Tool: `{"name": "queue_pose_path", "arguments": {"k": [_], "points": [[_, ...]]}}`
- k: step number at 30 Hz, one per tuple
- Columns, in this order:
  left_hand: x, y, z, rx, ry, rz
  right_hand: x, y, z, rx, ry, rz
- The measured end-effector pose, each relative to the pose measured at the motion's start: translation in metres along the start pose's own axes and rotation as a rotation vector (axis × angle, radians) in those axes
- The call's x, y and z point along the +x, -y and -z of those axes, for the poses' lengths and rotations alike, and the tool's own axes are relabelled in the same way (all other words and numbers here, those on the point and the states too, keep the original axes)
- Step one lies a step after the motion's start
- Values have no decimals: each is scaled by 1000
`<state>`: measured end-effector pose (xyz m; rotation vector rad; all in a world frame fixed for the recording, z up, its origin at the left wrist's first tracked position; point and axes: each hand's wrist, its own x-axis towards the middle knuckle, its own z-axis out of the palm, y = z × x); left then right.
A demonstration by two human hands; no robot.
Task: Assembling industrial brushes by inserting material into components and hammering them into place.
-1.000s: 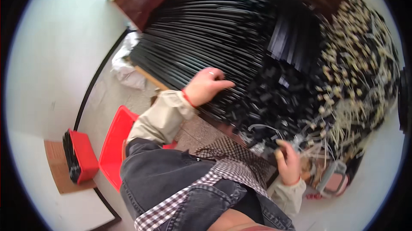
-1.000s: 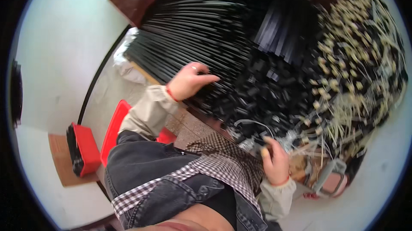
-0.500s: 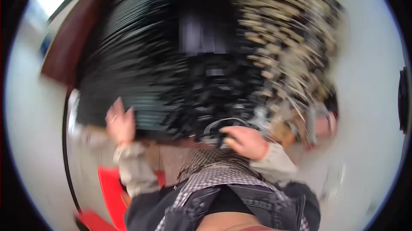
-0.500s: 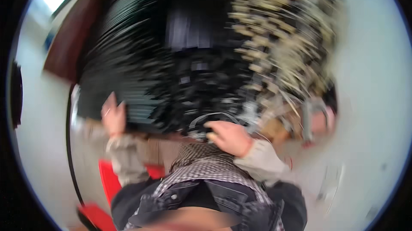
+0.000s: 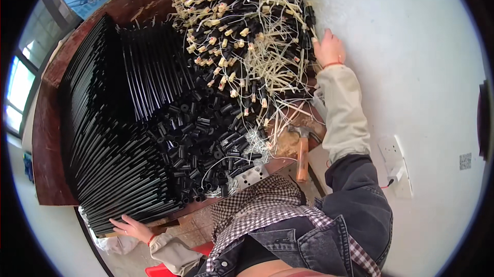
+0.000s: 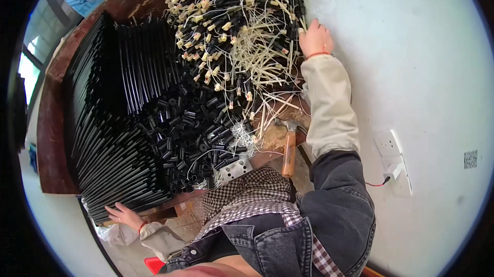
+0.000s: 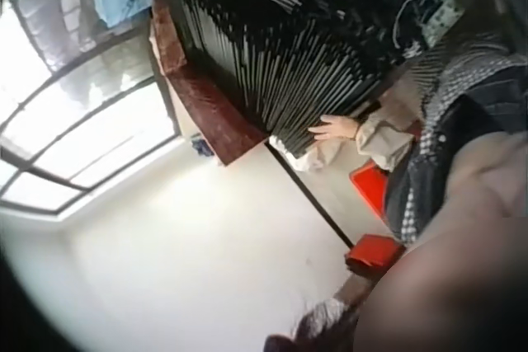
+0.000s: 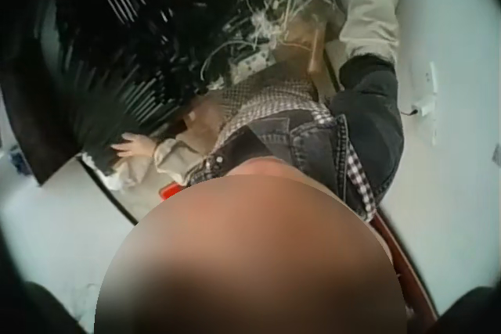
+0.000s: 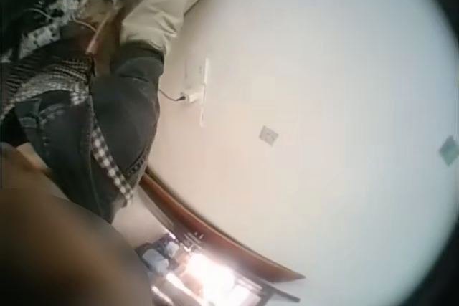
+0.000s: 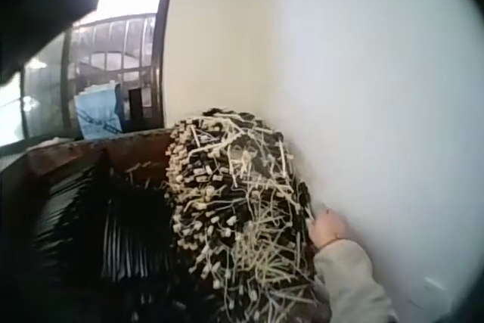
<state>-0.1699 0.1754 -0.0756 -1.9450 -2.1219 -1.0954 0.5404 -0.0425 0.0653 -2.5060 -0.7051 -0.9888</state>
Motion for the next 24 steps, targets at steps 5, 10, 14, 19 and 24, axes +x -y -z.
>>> {"name": "queue_pose_path", "arguments": {"k": [5, 10, 14, 19, 24], "points": [[-11, -25, -3, -123, 40, 131, 13, -37, -83, 250, 263, -253], [-10, -56, 3, -229, 15, 240, -77, 47, 39, 1697, 593, -812], [-21, -70, 15, -226, -35, 186, -138, 68, 102, 1485, 868, -534], [-32, -65, 25, -274, -226, 75, -193, 99, 157, 1448, 774, -371], [-82, -224, 98, -1422, 731, 142, -250, 116, 182, 1472, 1063, -177]]}}
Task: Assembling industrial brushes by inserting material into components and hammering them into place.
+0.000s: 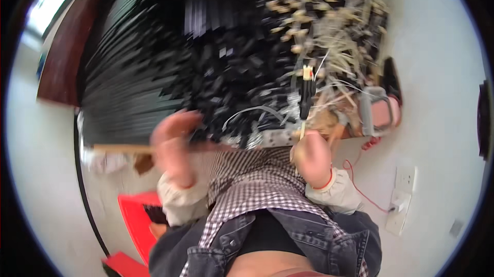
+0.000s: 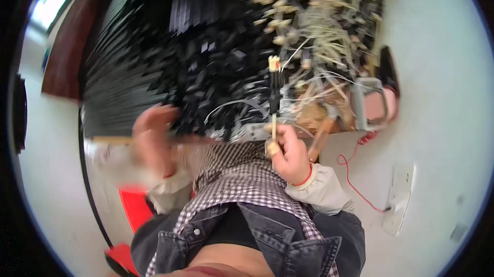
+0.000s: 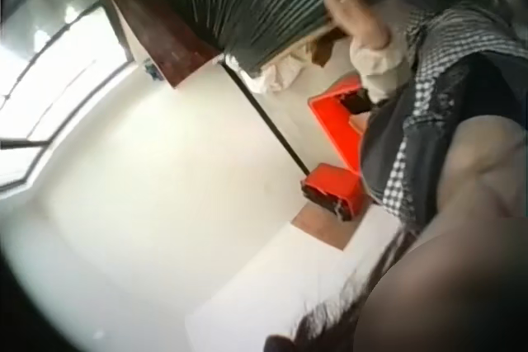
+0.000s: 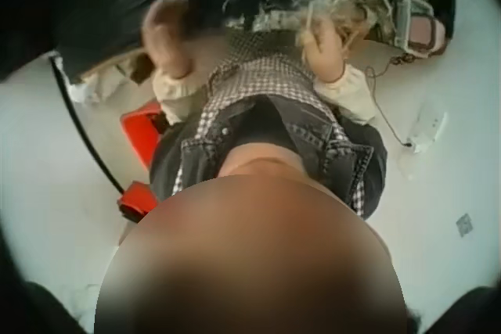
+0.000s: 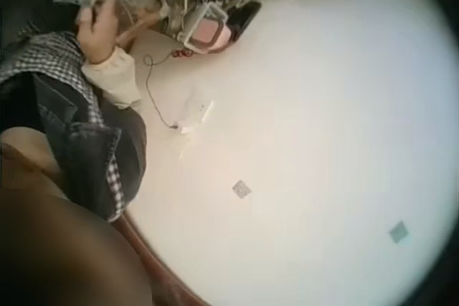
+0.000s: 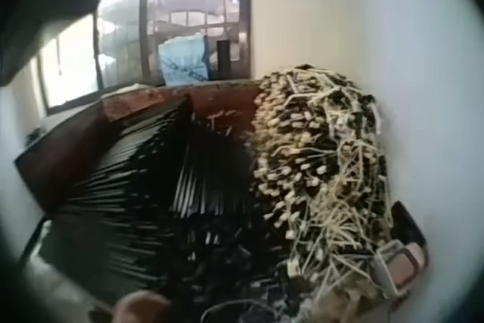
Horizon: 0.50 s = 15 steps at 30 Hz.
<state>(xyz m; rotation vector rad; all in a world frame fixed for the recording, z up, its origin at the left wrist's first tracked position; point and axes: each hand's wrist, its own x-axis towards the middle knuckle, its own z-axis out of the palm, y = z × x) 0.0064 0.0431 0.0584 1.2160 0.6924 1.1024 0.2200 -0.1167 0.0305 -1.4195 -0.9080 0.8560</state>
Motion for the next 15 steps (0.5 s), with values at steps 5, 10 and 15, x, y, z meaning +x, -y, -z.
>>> {"name": "queue_pose_path", "arguments": {"k": [5, 10, 15], "points": [[0, 40, -78, -431, 380, 297, -7, -14, -21, -660, 543, 13], [-38, 26, -59, 606, 815, -383, 19, 19, -4, 432, 550, -292], [-30, 32, -1, -3, 1030, -95, 51, 55, 48, 1075, 636, -79]]}}
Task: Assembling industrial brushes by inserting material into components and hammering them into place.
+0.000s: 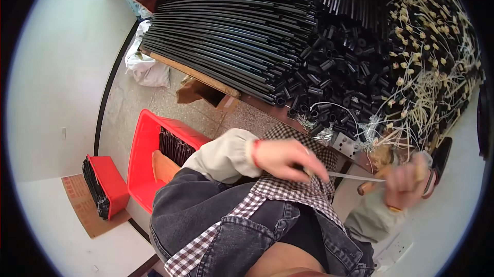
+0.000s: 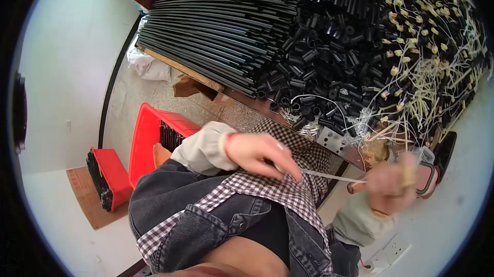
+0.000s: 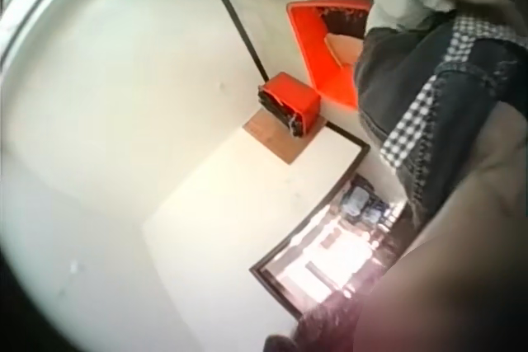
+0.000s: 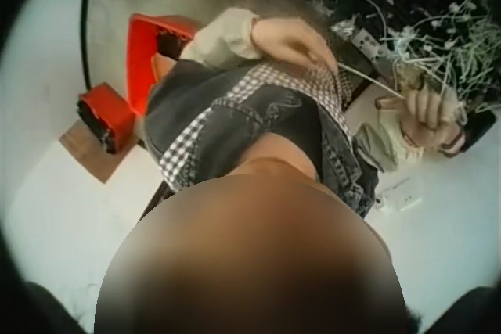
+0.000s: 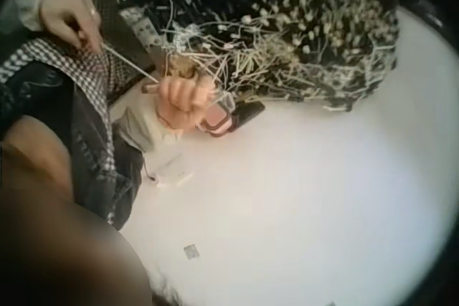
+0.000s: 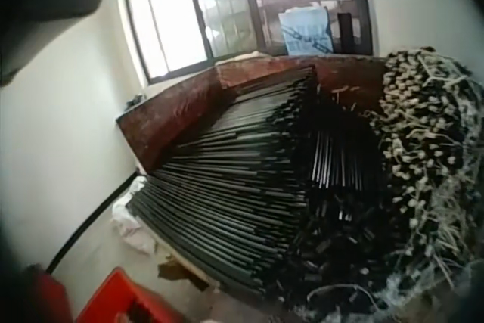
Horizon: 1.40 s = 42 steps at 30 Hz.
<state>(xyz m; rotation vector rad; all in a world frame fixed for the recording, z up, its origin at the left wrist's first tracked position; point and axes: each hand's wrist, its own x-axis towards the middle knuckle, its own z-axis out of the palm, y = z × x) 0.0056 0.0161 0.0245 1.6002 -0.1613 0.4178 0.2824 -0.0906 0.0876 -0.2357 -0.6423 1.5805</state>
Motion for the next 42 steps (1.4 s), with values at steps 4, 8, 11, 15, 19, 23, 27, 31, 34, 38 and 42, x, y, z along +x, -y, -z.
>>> {"name": "queue_pose_path", "arguments": {"k": [4, 8, 11, 15, 19, 23, 27, 31, 34, 38, 42], "points": [[-4, -20, 15, 114, -445, 78, -10, -37, 13, -943, -547, 351], [20, -18, -3, 260, -600, 197, 39, -108, -31, -1552, -168, 128], [29, -6, 3, 385, -561, 116, 39, -112, -26, -1562, -257, 41], [28, 5, 9, 479, -503, 120, 35, -96, -20, -1463, -355, -53], [32, 2, 5, 456, -373, 151, 27, -66, -18, -1396, -419, -47], [43, -2, -1, 254, -422, -149, 32, -51, -26, -1082, -411, -121], [54, -22, 7, 66, -394, -53, 27, -67, -14, -884, -279, -240], [54, -22, 11, 153, -239, 95, 17, -66, -1, -1034, -221, -262], [34, -17, 4, 313, -140, 272, 39, -45, -28, -1625, 141, 25], [20, -11, 3, 170, 29, 316, 21, -83, -33, -1521, 193, 66], [7, -38, 50, 520, -115, 210, 21, -71, -25, -1385, 146, -55]]}}
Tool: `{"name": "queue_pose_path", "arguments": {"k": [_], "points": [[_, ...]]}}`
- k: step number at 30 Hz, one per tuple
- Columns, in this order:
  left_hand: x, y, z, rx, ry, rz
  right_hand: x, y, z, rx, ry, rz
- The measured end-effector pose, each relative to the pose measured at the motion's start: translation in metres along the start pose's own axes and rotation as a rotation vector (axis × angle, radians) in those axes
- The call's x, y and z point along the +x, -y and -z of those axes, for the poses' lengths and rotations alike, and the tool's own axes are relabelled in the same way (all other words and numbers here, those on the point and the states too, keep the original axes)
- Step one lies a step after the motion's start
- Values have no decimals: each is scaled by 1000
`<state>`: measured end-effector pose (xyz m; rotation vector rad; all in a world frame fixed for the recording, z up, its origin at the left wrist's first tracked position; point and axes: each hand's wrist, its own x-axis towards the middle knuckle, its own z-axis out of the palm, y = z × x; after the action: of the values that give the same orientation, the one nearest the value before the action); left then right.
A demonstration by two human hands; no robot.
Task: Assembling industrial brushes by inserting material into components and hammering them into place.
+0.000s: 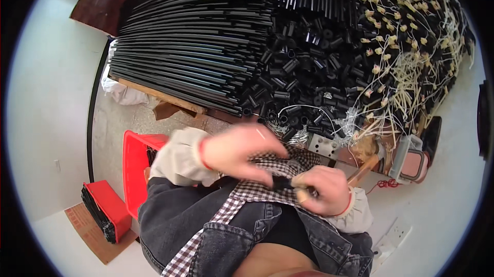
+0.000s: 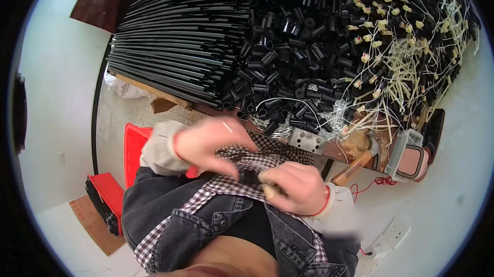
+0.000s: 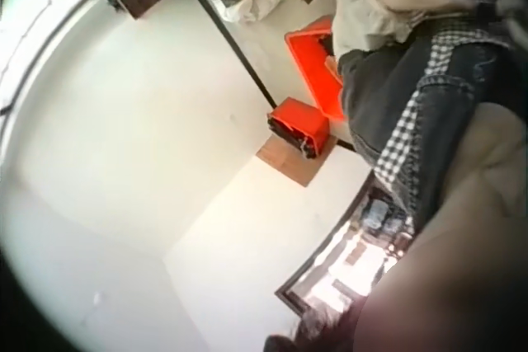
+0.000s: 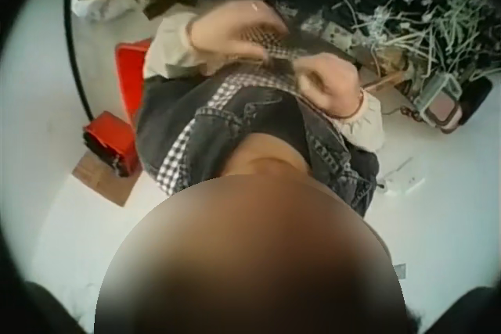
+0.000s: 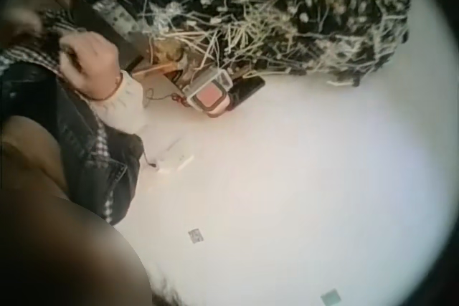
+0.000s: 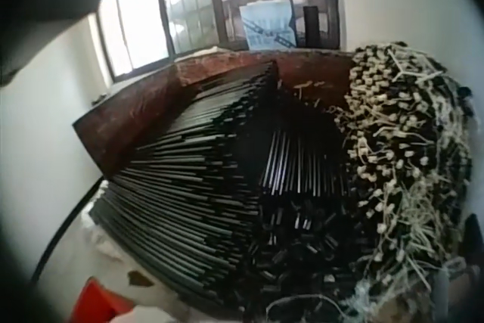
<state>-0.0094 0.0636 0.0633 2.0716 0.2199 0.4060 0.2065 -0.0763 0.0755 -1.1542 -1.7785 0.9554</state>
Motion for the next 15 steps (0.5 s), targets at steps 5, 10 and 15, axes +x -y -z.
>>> {"name": "queue_pose_path", "arguments": {"k": [5, 10, 15], "points": [[-23, 57, 95, 1090, -323, 115, -10, -3, 6, 401, 97, -364], [-25, 77, 120, 1213, -212, -58, -23, -11, 4, 493, -199, -273], [-19, 63, 109, 1115, -267, -25, -43, -18, 33, 348, -834, -92]]}}
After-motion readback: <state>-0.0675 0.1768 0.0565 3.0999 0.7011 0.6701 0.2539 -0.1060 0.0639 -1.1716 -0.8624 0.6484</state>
